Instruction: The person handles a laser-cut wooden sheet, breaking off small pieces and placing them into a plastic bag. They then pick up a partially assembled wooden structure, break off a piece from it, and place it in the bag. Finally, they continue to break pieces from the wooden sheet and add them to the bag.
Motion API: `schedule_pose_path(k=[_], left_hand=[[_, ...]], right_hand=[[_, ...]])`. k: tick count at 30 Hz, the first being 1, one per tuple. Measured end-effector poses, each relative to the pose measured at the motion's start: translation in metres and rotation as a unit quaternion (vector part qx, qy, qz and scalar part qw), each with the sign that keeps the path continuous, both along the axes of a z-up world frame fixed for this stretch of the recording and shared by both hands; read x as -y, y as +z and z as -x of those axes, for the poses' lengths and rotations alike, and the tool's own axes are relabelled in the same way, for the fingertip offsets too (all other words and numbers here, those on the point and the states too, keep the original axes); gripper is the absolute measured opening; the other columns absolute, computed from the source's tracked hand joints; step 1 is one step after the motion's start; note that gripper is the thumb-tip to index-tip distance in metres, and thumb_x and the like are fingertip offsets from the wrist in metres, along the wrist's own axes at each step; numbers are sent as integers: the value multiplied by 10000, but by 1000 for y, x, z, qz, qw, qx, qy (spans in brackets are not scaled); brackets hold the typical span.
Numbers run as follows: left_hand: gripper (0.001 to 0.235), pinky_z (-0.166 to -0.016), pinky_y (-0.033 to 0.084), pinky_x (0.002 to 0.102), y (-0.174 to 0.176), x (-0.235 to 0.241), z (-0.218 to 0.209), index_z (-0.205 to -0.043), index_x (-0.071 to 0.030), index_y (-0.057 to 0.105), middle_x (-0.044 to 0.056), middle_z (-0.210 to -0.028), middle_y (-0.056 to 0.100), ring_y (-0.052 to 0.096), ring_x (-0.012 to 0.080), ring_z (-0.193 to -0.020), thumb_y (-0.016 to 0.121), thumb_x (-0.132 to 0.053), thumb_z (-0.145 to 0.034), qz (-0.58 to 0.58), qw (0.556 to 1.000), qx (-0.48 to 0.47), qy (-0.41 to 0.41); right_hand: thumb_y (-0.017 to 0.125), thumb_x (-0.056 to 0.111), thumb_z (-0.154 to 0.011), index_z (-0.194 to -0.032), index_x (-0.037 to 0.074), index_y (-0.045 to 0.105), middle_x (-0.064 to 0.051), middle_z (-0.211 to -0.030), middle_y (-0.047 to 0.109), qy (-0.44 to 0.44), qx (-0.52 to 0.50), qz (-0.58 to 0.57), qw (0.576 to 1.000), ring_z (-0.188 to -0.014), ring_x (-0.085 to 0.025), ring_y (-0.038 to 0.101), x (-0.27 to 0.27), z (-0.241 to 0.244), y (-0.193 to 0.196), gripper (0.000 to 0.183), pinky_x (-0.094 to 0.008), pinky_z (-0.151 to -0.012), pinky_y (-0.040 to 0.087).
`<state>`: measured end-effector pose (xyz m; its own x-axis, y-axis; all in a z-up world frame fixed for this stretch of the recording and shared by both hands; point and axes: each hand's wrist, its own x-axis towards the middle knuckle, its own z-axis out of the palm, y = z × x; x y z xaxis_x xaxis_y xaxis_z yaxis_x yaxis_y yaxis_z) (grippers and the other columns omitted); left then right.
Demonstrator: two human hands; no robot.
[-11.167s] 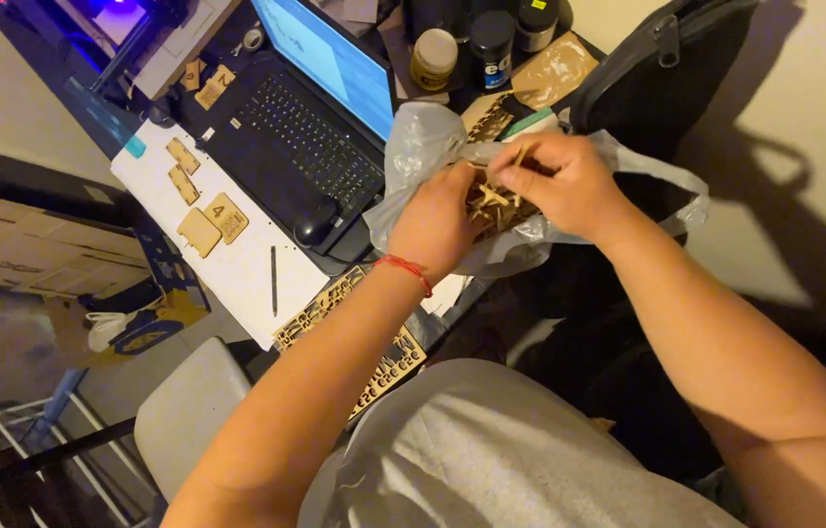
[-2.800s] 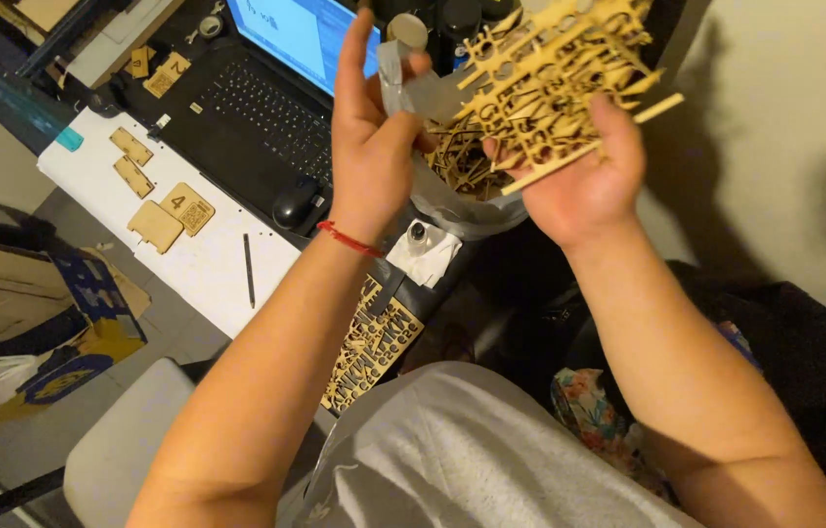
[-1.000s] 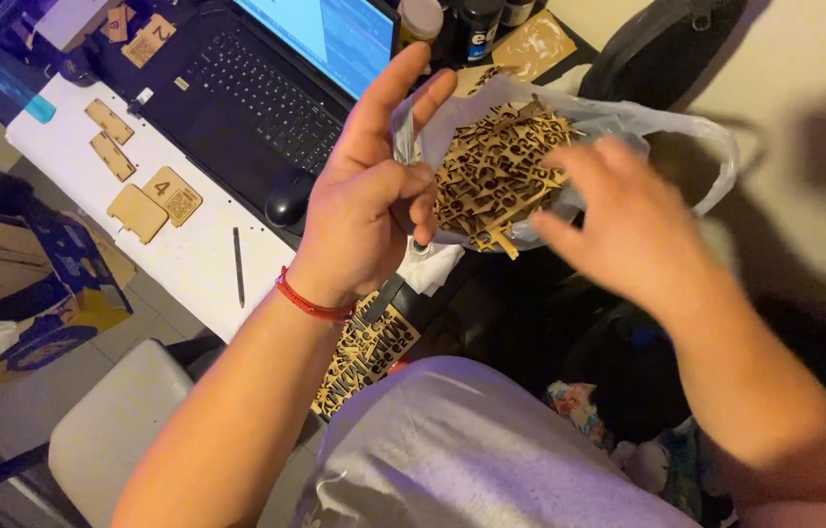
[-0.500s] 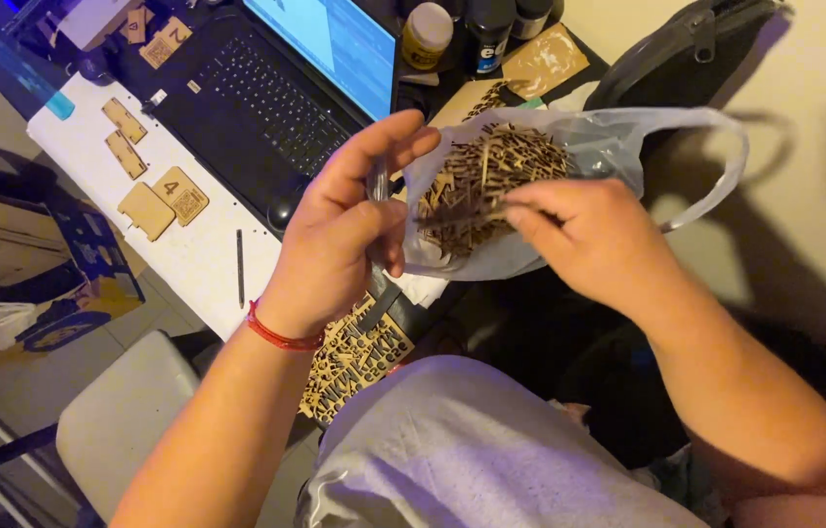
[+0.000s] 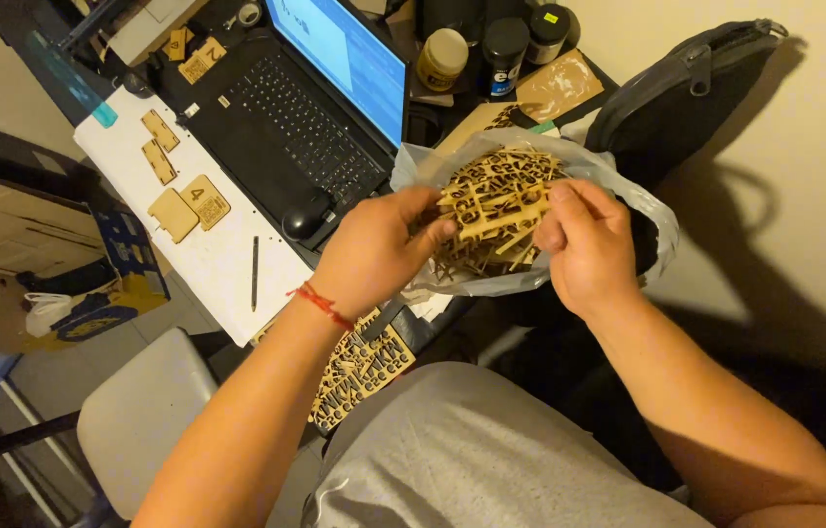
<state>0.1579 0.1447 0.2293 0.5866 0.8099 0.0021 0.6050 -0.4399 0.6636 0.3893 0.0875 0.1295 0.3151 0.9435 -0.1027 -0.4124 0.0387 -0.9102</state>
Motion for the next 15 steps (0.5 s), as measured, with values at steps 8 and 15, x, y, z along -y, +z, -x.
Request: schedule_pose_path(k=[8, 15], left_hand=[[270, -782, 548, 465, 7, -15, -37, -1022, -187, 599, 6, -619, 672, 734, 317, -763, 544, -443, -955, 139, 990, 5, -14], [199, -752, 567, 489, -5, -24, -55, -1006, -152, 605, 89, -679, 705, 726, 378, -822, 558, -331, -934, 137, 988, -33, 64]], right_hand=[[602, 205, -999, -1220, 83, 635, -90, -1041, 690, 151, -102, -24, 983, -996, -233, 663, -17, 10, 39, 255, -466, -891, 566], [763, 98, -957, -1119, -5, 722, -187, -923, 734, -25, 405, -177, 897, -858, -303, 728, -24, 21, 53, 197, -381, -703, 593]])
